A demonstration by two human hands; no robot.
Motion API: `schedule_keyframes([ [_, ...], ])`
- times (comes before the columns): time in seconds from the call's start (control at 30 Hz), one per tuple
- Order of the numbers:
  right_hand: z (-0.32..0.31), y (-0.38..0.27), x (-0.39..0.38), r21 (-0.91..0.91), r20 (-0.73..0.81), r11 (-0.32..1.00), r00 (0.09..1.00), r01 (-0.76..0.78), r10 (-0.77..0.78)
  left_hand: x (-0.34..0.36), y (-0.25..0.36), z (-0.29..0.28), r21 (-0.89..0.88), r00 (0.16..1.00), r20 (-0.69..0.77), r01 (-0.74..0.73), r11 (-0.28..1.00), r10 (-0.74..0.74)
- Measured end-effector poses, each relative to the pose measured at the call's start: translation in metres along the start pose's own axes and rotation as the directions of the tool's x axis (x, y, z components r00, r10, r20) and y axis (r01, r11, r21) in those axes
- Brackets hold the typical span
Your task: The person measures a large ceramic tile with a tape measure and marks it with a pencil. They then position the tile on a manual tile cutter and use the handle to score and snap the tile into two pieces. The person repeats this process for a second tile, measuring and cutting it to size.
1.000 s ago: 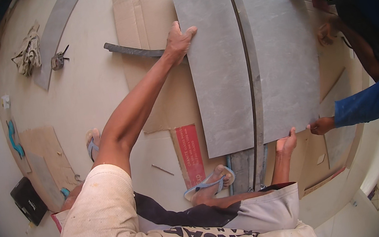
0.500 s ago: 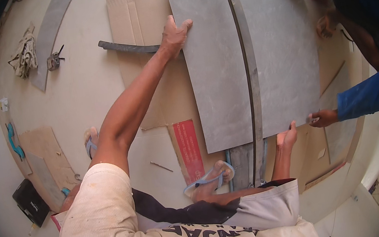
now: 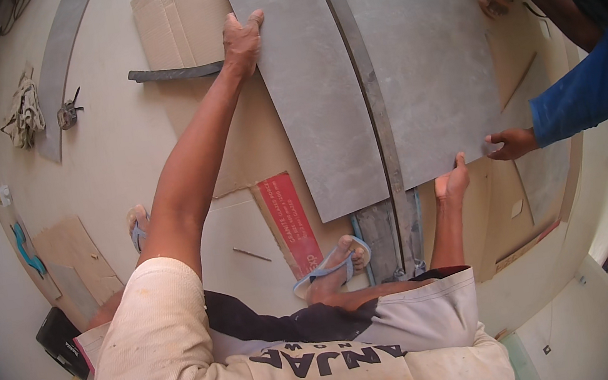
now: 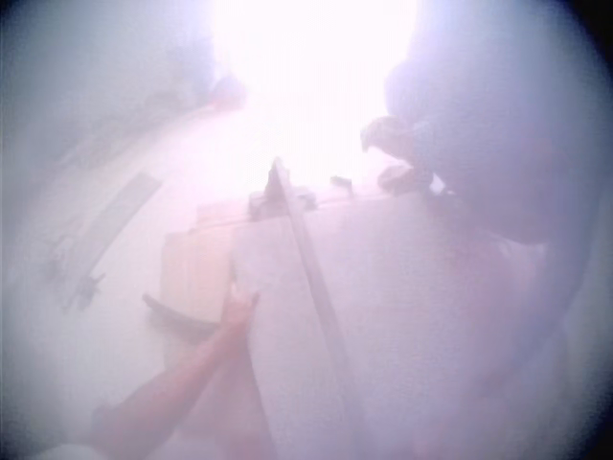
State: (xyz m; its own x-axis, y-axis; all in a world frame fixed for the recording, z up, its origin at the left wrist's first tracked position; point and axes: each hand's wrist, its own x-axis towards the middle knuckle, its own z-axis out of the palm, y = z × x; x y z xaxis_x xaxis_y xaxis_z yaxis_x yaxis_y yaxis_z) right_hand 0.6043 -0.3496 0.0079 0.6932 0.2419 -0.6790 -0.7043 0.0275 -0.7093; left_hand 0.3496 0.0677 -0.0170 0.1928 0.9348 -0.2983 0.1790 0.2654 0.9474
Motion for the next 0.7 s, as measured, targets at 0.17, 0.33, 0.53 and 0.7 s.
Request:
schedule_keyframes([
  [0.17, 0.0, 0.002, -0.001, -0.025, 0.003, 0.999, 0.999, 0.043, -0.043, 0.002, -0.007, 0.001, -0.17, 0.999, 0.046, 0.016, 0.985, -0.008],
  [0.33, -0.004, 0.005, 0.002, -0.027, 0.007, 0.998, 0.998, 0.055, -0.055, -0.009, 0.004, -0.002, -0.184, 0.996, 0.082, 0.048, 0.982, -0.034],
  [0.53, 0.004, 0.001, -0.007, -0.023, 0.011, 0.997, 0.997, 0.075, -0.075, -0.001, -0.011, -0.001, -0.124, 0.999, 0.029, 0.033, 0.992, -0.03],
  [0.7, -0.015, 0.005, 0.009, -0.005, 0.024, 0.994, 0.994, 0.111, -0.111, 0.007, -0.013, 0.01, 0.221, 0.995, -0.06, -0.066, 0.973, 0.081],
])
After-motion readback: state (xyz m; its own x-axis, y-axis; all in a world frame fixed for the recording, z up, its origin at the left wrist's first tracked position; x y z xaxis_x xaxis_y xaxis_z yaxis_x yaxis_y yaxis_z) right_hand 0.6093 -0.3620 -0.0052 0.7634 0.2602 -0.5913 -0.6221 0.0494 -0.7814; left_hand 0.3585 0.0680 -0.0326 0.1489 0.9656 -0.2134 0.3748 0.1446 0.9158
